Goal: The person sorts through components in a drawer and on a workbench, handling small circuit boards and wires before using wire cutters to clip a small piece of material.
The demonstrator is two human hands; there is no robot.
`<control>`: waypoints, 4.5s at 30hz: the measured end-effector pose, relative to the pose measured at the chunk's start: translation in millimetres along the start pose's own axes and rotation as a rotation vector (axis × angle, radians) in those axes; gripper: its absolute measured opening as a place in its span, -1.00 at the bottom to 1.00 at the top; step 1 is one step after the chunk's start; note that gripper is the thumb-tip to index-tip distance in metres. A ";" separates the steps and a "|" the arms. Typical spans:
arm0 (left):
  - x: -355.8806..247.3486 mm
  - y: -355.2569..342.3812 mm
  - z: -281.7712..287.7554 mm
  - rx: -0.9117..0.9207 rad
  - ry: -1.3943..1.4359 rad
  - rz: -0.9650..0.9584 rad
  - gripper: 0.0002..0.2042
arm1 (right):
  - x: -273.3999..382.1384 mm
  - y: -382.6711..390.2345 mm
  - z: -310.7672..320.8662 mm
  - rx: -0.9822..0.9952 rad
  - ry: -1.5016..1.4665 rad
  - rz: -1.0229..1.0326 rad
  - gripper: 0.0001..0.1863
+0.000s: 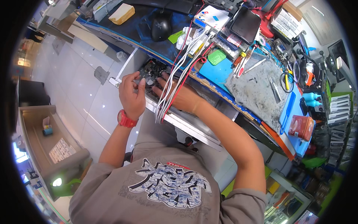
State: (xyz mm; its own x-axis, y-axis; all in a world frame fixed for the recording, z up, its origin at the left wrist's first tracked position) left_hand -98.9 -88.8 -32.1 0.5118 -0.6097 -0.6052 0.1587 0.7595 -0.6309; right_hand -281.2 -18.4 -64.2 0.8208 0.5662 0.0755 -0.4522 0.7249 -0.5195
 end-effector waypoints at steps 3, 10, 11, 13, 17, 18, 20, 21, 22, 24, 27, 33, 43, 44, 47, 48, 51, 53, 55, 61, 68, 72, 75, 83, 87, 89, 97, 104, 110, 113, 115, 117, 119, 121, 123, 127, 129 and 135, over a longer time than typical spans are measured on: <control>5.4 3.2 -2.0 -0.013 0.064 0.039 -0.72 | -2.2 38.5 32.7 0.206 -0.233 -0.566 -0.50; 11.8 8.5 -5.2 -0.101 0.146 0.037 -0.66 | 12.3 103.5 47.0 0.500 -0.011 -0.882 -0.69; 11.3 8.1 -5.4 -0.098 0.140 0.026 -0.67 | 15.0 104.3 41.0 0.483 0.031 -0.830 -0.70; 10.6 7.5 -5.0 -0.087 0.154 0.036 -0.67 | 9.3 105.3 30.3 0.475 0.002 -0.844 -0.70; 9.7 7.9 -4.4 -0.079 0.121 0.064 -0.65 | -7.3 104.1 24.8 0.505 -0.064 -0.893 -0.67; 9.9 8.1 -5.2 -0.079 0.127 0.072 -0.65 | -11.2 102.3 25.7 0.492 -0.063 -0.880 -0.67; 10.8 8.2 -5.3 -0.091 0.141 0.069 -0.65 | -16.5 103.0 24.5 0.594 -0.126 -0.964 -0.65; 11.8 8.2 -5.3 -0.091 0.143 0.079 -0.65 | -16.9 103.0 24.4 0.628 -0.134 -0.966 -0.65; 11.9 8.2 -5.6 -0.092 0.133 0.057 -0.65 | -18.6 104.1 25.6 0.617 -0.160 -1.031 -0.64; 12.2 8.4 -5.4 -0.092 0.124 0.034 -0.65 | -22.8 106.1 28.3 0.606 -0.184 -1.095 -0.63; 12.6 8.3 -5.8 -0.086 0.126 0.056 -0.65 | -24.1 107.9 31.0 0.574 -0.287 -1.114 -0.61; 7.9 8.8 -1.8 -0.075 0.129 0.018 -0.67 | -3.7 103.6 28.8 0.593 -0.117 -0.916 -0.64; 8.4 8.0 -4.6 -0.062 0.124 0.064 -0.66 | 13.7 76.2 33.0 0.430 -0.009 -0.776 -0.69; 8.7 9.6 -4.7 -0.045 0.127 0.118 -0.66 | 16.8 71.2 29.6 0.379 -0.078 -0.769 -0.74; 8.3 9.6 -5.9 -0.046 0.124 0.136 -0.67 | 16.2 60.3 9.7 0.517 -0.195 -0.693 -0.79; 7.8 9.1 -5.6 -0.049 0.127 0.125 -0.67 | 12.3 57.5 5.1 0.526 -0.204 -0.705 -0.79; 7.5 7.7 -5.9 -0.057 0.118 0.122 -0.66 | 6.7 47.9 -3.2 0.546 -0.223 -0.645 -0.80; 6.5 6.6 -5.8 -0.066 0.123 0.068 -0.66 | 6.7 48.3 -2.6 0.692 -0.212 -0.698 -0.79; 7.6 7.4 -5.6 -0.078 0.127 0.086 -0.66 | 8.3 48.0 6.1 0.698 -0.199 -0.695 -0.79; 10.7 9.1 -6.5 -0.100 0.146 0.029 -0.67 | 4.5 58.6 21.2 0.429 -0.429 -1.173 -0.75; 10.8 10.6 -6.8 -0.062 0.113 0.156 -0.69 | 9.0 42.5 -29.4 0.138 -0.886 -1.570 -0.63; 10.6 8.5 -7.2 -0.040 0.071 0.030 -0.68 | 10.5 24.5 -21.1 0.277 -0.582 -1.377 -0.56; 13.4 9.5 -6.9 -0.051 0.071 0.039 -0.71 | 20.3 27.0 19.5 0.255 -0.485 -1.221 -0.61; 12.2 10.4 -6.7 -0.016 0.076 0.112 -0.66 | 19.4 90.2 191.1 0.031 -0.469 -0.922 -0.86; 13.8 11.8 -7.2 0.002 0.072 0.144 -0.66 | -61.8 124.2 249.5 -0.092 0.097 -1.028 -0.85; 15.4 12.8 -8.0 0.006 0.080 0.176 -0.66 | -115.9 134.7 263.9 -0.132 0.275 -1.050 -0.85; 15.2 11.5 -7.2 0.017 0.028 0.170 -0.66 | -225.1 127.7 247.8 -0.031 0.374 -0.955 -0.83; 15.2 13.2 -7.7 0.010 0.048 0.178 -0.68 | -226.9 134.7 249.0 -0.013 0.285 -1.076 -0.85; 16.7 12.8 -7.7 0.005 0.072 0.161 -0.68 | -227.0 135.2 247.7 -0.030 0.225 -1.056 -0.84; 16.2 13.0 -6.9 0.000 0.069 0.155 -0.68 | -220.9 135.6 248.1 -0.072 0.290 -1.034 -0.84; 15.5 13.1 -6.8 -0.001 0.068 0.148 -0.68 | -217.8 136.3 249.2 -0.079 0.386 -1.021 -0.83; 15.2 13.0 -7.3 -0.004 0.073 0.154 -0.68 | -217.8 137.1 249.5 -0.075 0.372 -1.023 -0.83; 15.1 13.1 -7.8 -0.005 0.074 0.156 -0.68 | -221.1 137.8 251.3 -0.062 0.355 -1.032 -0.82; 16.1 12.9 -7.7 -0.005 0.073 0.159 -0.68 | -225.6 139.2 253.9 -0.066 0.242 -1.064 -0.81; 17.7 13.2 -7.1 0.005 0.075 0.145 -0.67 | -229.6 141.3 260.1 -0.079 0.182 -1.102 -0.80; 21.1 15.3 -6.0 -0.009 0.063 0.143 -0.67 | -229.3 145.0 272.8 -0.055 0.207 -1.170 -0.80; 17.7 13.7 -7.4 -0.003 0.064 0.141 -0.67 | -229.3 141.3 272.4 -0.028 0.256 -1.155 -0.79; -57.5 -27.4 10.7 -0.021 0.143 -0.125 -0.60 | -262.1 102.4 244.9 -0.402 0.002 -1.124 -0.51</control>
State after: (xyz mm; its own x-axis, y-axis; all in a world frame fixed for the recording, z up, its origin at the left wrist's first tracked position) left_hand -123.6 -72.2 25.2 0.3640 -0.7260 -0.5835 0.1954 0.6720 -0.7143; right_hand -628.1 3.5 71.2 0.6880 -0.3078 0.6572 0.6610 0.6395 -0.3926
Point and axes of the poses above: each hand's wrist, its own y-axis away from the middle knuckle, its own z-axis out of the back of the hand, x = y × z, the point moved 3 cm from there along -y, towards the middle knuckle, and after that the axes turned 12 degrees about -x, right-handed, at the moved point
